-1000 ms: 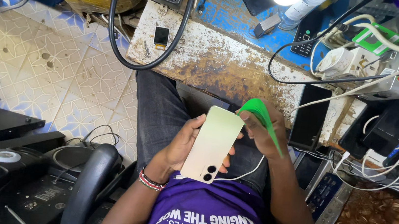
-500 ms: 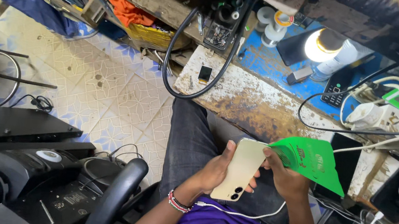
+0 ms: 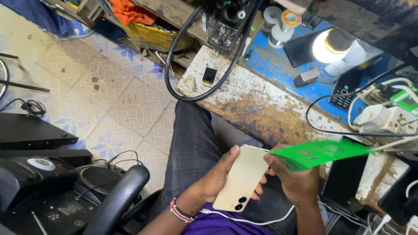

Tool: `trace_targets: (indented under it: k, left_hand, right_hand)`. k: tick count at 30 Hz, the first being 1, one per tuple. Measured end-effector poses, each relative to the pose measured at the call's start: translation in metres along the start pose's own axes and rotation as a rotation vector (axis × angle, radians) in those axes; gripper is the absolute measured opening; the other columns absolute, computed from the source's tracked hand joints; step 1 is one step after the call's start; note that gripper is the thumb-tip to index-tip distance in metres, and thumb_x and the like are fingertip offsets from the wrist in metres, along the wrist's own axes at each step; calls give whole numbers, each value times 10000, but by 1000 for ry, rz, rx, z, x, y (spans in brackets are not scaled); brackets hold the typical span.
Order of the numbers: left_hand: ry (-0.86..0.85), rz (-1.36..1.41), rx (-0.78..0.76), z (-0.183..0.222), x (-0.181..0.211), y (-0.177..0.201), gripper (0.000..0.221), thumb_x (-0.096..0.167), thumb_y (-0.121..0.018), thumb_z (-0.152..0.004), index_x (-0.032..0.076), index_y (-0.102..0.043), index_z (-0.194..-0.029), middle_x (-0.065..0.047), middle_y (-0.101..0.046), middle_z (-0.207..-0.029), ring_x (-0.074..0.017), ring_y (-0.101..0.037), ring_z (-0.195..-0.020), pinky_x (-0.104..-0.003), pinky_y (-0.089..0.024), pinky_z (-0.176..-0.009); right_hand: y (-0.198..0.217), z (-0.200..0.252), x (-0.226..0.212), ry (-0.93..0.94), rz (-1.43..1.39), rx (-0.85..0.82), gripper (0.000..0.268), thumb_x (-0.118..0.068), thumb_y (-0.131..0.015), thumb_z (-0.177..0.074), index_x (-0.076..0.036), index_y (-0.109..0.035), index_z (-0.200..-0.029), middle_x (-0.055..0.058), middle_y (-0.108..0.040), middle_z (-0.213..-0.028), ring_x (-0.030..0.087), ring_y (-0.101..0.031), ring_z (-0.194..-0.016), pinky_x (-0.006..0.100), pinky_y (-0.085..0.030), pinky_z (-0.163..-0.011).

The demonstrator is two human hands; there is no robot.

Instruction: The person removes the back cover of a smartphone, then uses a screwdriver to loosen screws around the internal frame. They detach the screen assembly, set it aside, and later reattach it before closing the back cover.

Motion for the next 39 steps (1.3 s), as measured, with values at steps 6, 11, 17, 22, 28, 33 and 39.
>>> trace_targets:
  k: [6, 11, 17, 22, 28, 33, 39]
  left_hand:
    - [-28, -117, 53, 0, 1, 13, 907, 709, -314, -1006, -104, -674, -1183, -285, -734, -890, -347, -761, -837, -496, -643, -800]
    - [-21, -72, 83, 0, 6, 2, 941, 720, -297, -996, -121, -673, -1187, -328, -723, -893, -381, -758, -827, -508, -644, -789]
    - [-54, -62, 150, -4, 1, 6, 918, 700, -336, -1018, -140, -669, -1178, -349, -712, -890, -389, -752, -808, -513, -644, -765]
    - [-78, -89, 146, -9, -3, 17, 893, 707, -356, -1038, -112, -682, -1178, -321, -711, -887, -366, -749, -813, -479, -643, -759]
    - [-73, -155, 166, -12, -7, 24, 838, 699, -402, -1035, -73, -679, -1207, -315, -714, -956, -362, -748, -832, -433, -643, -702]
    - [35, -143, 152, -3, -3, 22, 888, 716, -374, -902, -1, -592, -1377, -167, -698, -1068, -218, -693, -866, -363, -607, -815]
    - [-7, -74, 107, 5, 8, 28, 919, 716, -376, -901, -64, -609, -1329, -181, -689, -1133, -231, -691, -939, -368, -610, -830]
  right_hand:
    - [-12, 5, 8, -33, -115, 1, 226, -72, -818, -872, -37, -707, -678, 58, -649, -518, 84, -646, -485, 229, -551, -517]
    - [-14, 6, 20, -28, -245, 11, 255, -28, -810, -872, -4, -675, -657, 104, -620, -513, 146, -623, -431, 253, -548, -467]
    - [-11, 2, 17, -15, -300, -11, 300, -79, -794, -892, 11, -655, -641, 109, -588, -473, 143, -602, -402, 267, -532, -364]
    - [-13, -1, 20, 8, -160, -15, 301, -113, -796, -883, -37, -666, -622, 63, -596, -467, 91, -583, -414, 225, -509, -394]
    - [-14, 1, 16, 16, -124, 13, 276, -57, -779, -882, -45, -661, -633, 60, -593, -459, 84, -574, -421, 215, -509, -441]
    - [-10, 9, 13, -348, 97, 32, 228, -187, -783, -877, -90, -677, -700, 30, -694, -643, 141, -663, -601, 292, -528, -625]
    - [-10, -19, 10, -428, 170, 216, 436, -261, -724, -935, -115, -601, -543, 0, -642, -558, 125, -637, -572, 300, -521, -780]
Point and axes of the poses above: each hand's wrist, its own z-axis away from the middle knuckle, its own y-axis out of the back of the hand, x = y × z, the point moved 2 cm from there along -z, towards the middle knuckle
